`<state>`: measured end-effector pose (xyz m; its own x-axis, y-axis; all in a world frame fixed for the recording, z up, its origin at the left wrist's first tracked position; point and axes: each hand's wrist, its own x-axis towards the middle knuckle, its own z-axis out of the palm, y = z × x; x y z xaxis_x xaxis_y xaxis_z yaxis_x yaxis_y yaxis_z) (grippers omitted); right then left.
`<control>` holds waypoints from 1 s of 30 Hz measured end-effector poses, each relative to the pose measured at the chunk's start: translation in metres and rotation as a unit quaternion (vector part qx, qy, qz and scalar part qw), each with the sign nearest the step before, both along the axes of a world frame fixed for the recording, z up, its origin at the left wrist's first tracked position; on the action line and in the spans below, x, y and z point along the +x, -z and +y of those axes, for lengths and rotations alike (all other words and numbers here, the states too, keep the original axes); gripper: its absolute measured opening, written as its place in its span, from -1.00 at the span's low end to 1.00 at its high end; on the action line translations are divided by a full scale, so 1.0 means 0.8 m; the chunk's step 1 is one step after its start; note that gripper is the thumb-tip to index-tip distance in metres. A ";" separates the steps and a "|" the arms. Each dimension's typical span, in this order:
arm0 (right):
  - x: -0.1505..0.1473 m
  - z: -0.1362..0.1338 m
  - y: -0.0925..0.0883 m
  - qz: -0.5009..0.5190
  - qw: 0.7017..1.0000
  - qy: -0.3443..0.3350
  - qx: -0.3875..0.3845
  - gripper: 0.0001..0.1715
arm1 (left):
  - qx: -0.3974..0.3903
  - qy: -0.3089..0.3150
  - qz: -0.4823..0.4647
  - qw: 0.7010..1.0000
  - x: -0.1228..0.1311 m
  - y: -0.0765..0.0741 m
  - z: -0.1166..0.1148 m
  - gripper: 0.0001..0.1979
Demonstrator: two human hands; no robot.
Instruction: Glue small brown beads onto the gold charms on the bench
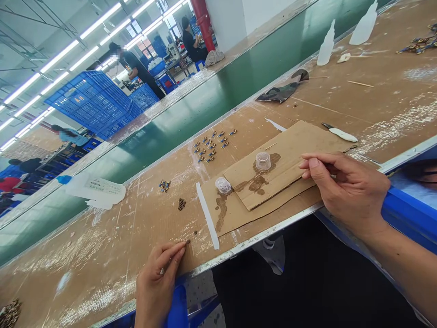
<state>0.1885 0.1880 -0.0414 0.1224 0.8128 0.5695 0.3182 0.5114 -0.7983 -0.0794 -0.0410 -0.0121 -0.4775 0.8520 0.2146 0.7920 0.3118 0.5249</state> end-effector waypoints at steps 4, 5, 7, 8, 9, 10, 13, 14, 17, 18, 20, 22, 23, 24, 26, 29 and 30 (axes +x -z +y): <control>-0.001 0.000 -0.001 0.000 1.000 0.002 0.000 -0.80 | 0.025 -0.022 -0.008 0.999 0.009 0.003 -0.004 -0.82; -0.001 0.000 -0.001 -0.001 1.000 0.000 0.001 -0.80 | 0.027 -0.025 -0.008 0.999 0.010 0.005 -0.004 -0.82; -0.002 -0.001 -0.003 -0.004 1.000 -0.002 -0.004 -0.79 | 0.029 -0.029 -0.004 0.999 0.011 0.008 -0.004 -0.81; -0.002 -0.002 -0.004 -0.004 1.000 0.001 -0.008 -0.79 | 0.030 -0.027 -0.001 0.999 0.011 0.010 -0.004 -0.81; -0.002 -0.003 -0.006 -0.006 1.000 0.004 -0.012 -0.79 | 0.033 -0.024 0.002 0.999 0.010 0.013 -0.005 -0.81; -0.003 -0.003 -0.008 -0.006 1.000 0.007 -0.016 -0.78 | 0.038 -0.022 0.004 0.999 0.009 0.015 -0.005 -0.80; -0.004 -0.005 -0.012 -0.009 1.000 0.011 -0.021 -0.77 | 0.035 -0.008 0.004 0.999 0.008 0.016 -0.008 -0.80; -0.005 -0.005 -0.012 -0.010 1.000 0.011 -0.023 -0.77 | 0.031 -0.006 0.003 0.999 0.009 0.015 -0.008 -0.80; -0.005 -0.004 -0.010 -0.011 1.000 0.012 -0.018 -0.78 | 0.014 -0.002 -0.007 1.000 0.008 0.006 -0.008 -0.80; -0.004 -0.003 -0.008 -0.011 1.000 0.011 -0.014 -0.79 | 0.013 -0.007 -0.010 1.000 0.006 0.002 -0.006 -0.80; -0.003 -0.002 -0.006 -0.009 1.000 0.008 -0.002 -0.80 | 0.022 -0.027 -0.005 0.999 -0.001 -0.004 0.001 -0.81; -0.003 -0.001 -0.004 -0.010 1.000 0.006 0.006 -0.80 | 0.034 -0.047 0.025 0.998 -0.012 -0.007 0.014 -0.80; -0.002 0.000 -0.004 -0.011 1.000 0.005 0.008 -0.80 | 0.034 -0.051 0.042 0.997 -0.019 -0.008 0.022 -0.79; -0.002 0.000 -0.003 -0.014 1.000 0.003 0.007 -0.79 | 0.033 -0.050 0.056 0.997 -0.026 -0.008 0.031 -0.78; -0.002 0.000 -0.002 -0.021 1.000 0.001 0.003 -0.78 | 0.033 -0.047 0.073 0.996 -0.039 -0.006 0.049 -0.76; -0.001 0.002 0.002 -0.021 1.000 0.001 -0.008 -0.79 | 0.032 -0.046 0.084 0.995 -0.051 -0.001 0.074 -0.74; -0.001 0.004 0.004 -0.017 1.000 -0.001 -0.008 -0.80 | 0.031 -0.045 0.087 0.995 -0.054 0.000 0.080 -0.74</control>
<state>0.1875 0.1909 -0.0444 0.1022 0.8222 0.5599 0.3447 0.4987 -0.7953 -0.1225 0.0231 -0.0118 -0.5022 0.7902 0.3513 0.8431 0.3570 0.4022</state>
